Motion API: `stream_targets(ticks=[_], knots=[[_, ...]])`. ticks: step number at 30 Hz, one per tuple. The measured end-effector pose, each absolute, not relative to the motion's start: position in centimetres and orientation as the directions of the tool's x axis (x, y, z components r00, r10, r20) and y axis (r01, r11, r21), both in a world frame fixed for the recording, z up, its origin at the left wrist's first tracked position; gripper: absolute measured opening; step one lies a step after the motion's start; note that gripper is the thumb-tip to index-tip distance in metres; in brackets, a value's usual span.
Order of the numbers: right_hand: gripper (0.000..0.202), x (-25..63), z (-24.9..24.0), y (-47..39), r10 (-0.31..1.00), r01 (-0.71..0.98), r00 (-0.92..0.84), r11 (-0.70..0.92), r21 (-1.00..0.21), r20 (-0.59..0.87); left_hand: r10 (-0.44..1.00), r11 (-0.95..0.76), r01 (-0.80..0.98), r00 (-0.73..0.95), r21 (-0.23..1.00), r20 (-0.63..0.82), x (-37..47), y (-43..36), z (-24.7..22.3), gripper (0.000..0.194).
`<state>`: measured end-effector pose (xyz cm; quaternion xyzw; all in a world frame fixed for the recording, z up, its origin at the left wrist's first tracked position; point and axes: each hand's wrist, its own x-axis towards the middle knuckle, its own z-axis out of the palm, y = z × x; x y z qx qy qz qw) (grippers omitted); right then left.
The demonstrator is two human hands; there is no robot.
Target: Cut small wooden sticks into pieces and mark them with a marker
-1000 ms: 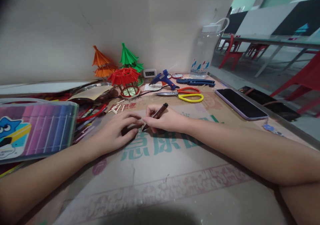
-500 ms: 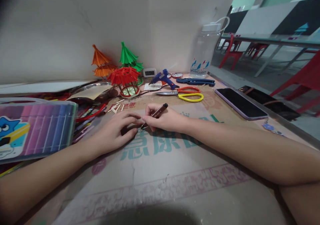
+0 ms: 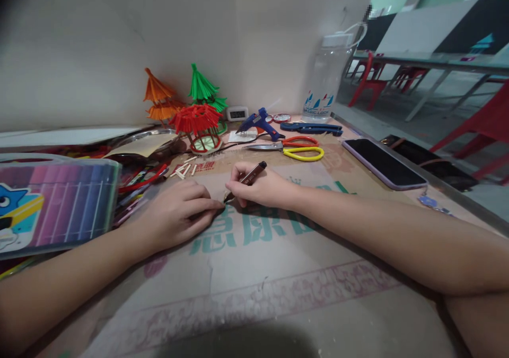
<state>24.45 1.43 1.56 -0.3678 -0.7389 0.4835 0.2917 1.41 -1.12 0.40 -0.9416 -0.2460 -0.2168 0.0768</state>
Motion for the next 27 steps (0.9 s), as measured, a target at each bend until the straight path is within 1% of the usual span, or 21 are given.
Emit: stream_targets(ticks=[4,11,18,27], knots=[[0.023,24.33,1.62,1.44,0.833,0.274,-0.548,0.269,-0.923,0.080,0.430,-0.872,0.488,0.791,-0.026,0.435,1.45,-0.90,0.33,0.023],[0.021,24.20,1.32,2.01,0.892,0.337,-0.433,0.295,-0.894,0.131,0.428,-0.875,0.484,0.790,-0.017,0.439,1.66,-1.00,0.62,0.024],[0.023,24.31,1.11,2.13,0.873,0.306,-0.468,0.307,-0.901,0.138,0.436,-0.875,0.483,0.785,0.006,0.441,1.72,-1.02,0.56,0.023],[0.023,24.25,1.23,2.03,0.880,0.305,-0.452,0.306,-0.902,0.145,0.453,-0.877,0.478,0.787,0.049,0.418,1.69,-0.97,0.39,0.023]])
